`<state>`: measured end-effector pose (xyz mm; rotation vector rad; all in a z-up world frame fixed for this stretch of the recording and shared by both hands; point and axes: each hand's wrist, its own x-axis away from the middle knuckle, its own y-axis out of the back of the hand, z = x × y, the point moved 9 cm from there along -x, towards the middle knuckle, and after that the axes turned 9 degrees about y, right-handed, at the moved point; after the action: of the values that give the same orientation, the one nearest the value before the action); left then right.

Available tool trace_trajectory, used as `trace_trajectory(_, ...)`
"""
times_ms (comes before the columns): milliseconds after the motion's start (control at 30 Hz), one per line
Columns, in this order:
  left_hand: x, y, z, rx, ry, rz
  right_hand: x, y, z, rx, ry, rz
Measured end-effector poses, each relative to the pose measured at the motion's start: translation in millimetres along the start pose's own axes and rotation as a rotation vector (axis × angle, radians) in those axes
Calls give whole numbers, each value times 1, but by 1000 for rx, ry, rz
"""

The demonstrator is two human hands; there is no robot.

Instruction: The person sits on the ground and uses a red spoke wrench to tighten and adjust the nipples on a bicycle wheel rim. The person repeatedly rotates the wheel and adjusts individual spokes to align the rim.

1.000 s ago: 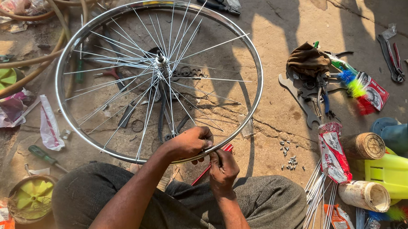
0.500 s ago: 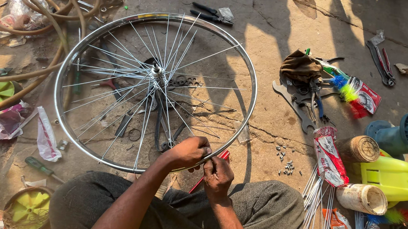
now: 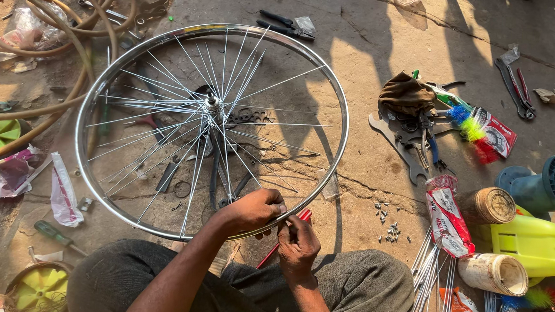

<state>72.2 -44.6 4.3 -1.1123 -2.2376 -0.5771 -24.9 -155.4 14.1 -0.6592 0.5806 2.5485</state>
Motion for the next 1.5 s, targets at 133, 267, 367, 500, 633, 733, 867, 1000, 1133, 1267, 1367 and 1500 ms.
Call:
trace_trajectory(133, -1, -2, 0, 21, -30, 25, 0, 0, 16, 127, 172, 18)
trace_trajectory(267, -3, -6, 7, -102, 107, -85, 3, -2, -3, 7, -25, -2)
trace_trajectory(367, -4, -7, 5, -63, 104, -43, 1, -1, 7, 120, 131, -11)
trace_trajectory(500, 0, -10, -1, 72, -27, 30, 9, 3, 6, 86, 138, -13)
trace_trajectory(633, -4, -6, 6, -102, 90, -72, 12, -2, -14, 21, -44, 4)
trace_trajectory(733, -4, -6, 8, -67, 69, -49, 12, -4, -3, 66, 109, 14)
trace_trajectory(867, 0, -8, -6, 67, -94, 34, 12, -1, -15, 44, -3, 6)
trace_trajectory(1000, -7, -9, 10, -86, 102, -73, 15, -2, -21, 0, -84, -10)
trace_trajectory(1133, -6, -9, 8, 17, 23, -16, 14, -2, -6, 39, 65, -8)
trace_trajectory(1267, -6, -9, 4, 10, 22, 6, 14, 0, -23, -6, -138, 9)
trace_trajectory(1367, -7, -10, 9, -135, 120, -95, 17, 2, -28, 1, -185, -14)
trace_trajectory(1500, -3, -15, 9, 79, 110, -71, 18, 2, -27, -59, -188, 20)
